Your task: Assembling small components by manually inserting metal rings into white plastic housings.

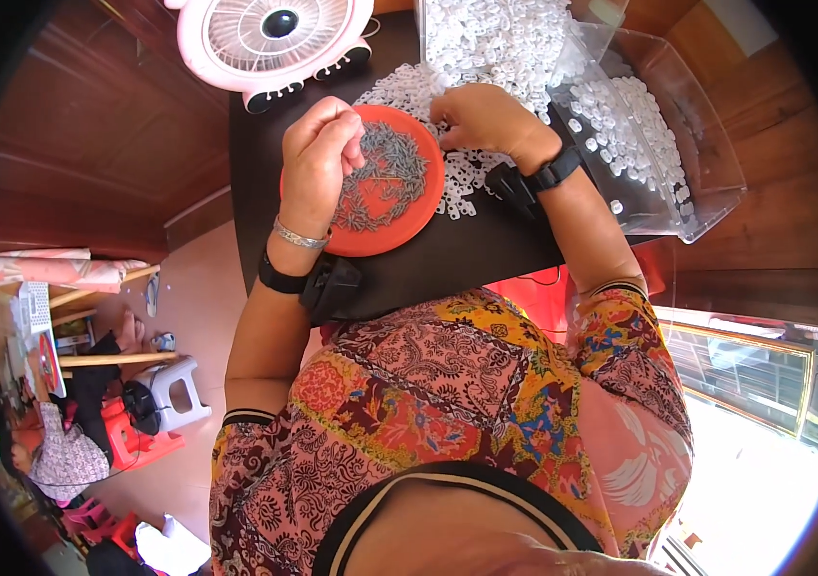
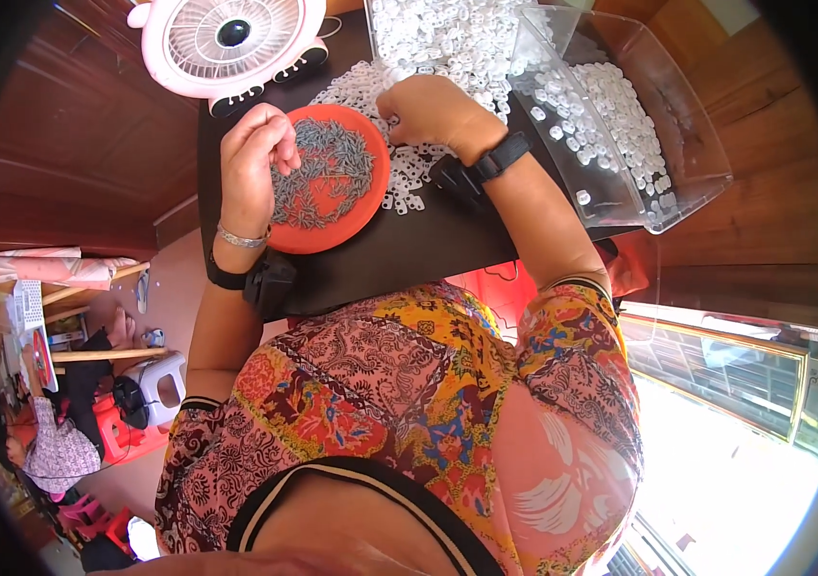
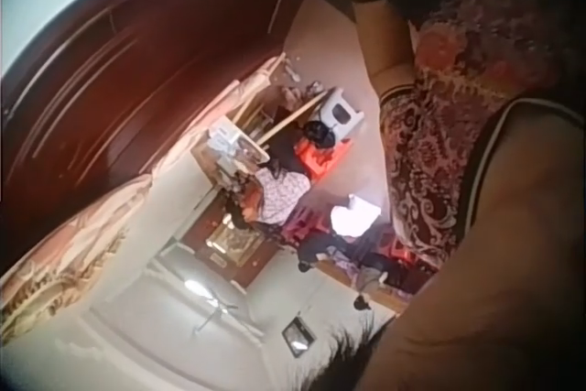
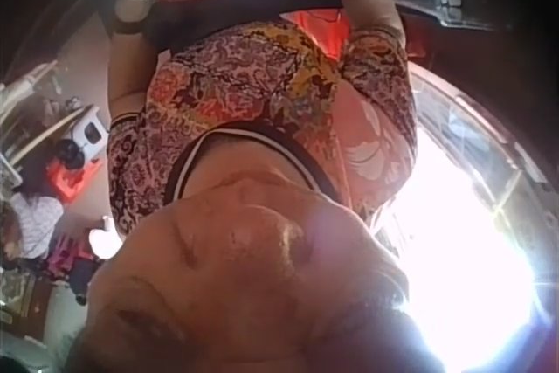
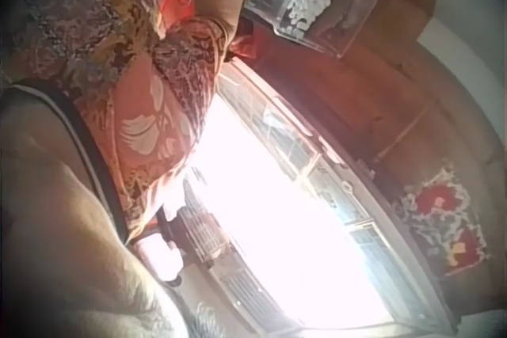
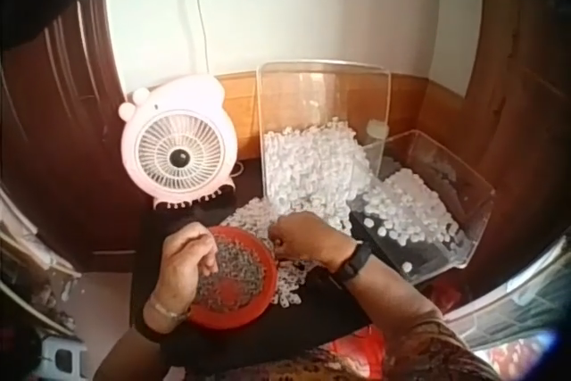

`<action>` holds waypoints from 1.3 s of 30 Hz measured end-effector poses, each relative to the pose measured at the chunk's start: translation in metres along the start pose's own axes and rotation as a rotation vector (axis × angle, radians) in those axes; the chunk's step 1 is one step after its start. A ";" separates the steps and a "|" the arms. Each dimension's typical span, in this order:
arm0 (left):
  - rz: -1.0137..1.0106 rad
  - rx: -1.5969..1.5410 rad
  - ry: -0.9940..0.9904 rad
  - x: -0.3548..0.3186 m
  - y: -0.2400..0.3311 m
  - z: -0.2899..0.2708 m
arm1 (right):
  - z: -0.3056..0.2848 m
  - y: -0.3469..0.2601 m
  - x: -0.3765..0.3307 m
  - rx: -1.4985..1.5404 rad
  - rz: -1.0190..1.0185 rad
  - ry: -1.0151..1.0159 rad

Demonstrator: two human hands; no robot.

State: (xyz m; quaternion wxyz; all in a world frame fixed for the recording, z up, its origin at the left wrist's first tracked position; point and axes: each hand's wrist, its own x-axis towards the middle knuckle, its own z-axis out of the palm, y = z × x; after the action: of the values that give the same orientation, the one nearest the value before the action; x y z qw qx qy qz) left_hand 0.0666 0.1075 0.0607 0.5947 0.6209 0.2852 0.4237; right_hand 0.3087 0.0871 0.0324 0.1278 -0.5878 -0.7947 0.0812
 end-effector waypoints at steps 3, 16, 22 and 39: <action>-0.012 -0.014 0.004 0.001 -0.007 -0.001 | 0.002 0.003 0.002 -0.043 0.001 -0.024; -0.094 0.067 -0.097 -0.004 -0.019 0.010 | 0.001 -0.020 0.001 1.232 0.073 0.166; -0.096 0.082 -0.125 -0.007 -0.025 0.017 | 0.006 -0.053 -0.004 1.311 -0.001 0.212; -0.034 0.073 -0.108 -0.005 -0.031 0.010 | 0.005 -0.060 -0.008 1.014 0.066 0.123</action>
State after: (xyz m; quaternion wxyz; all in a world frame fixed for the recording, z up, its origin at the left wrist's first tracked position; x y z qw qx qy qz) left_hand 0.0772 0.1020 0.0302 0.5932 0.6592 0.2787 0.3687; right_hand 0.2550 0.0615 0.0434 0.4410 -0.4803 -0.6273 0.4258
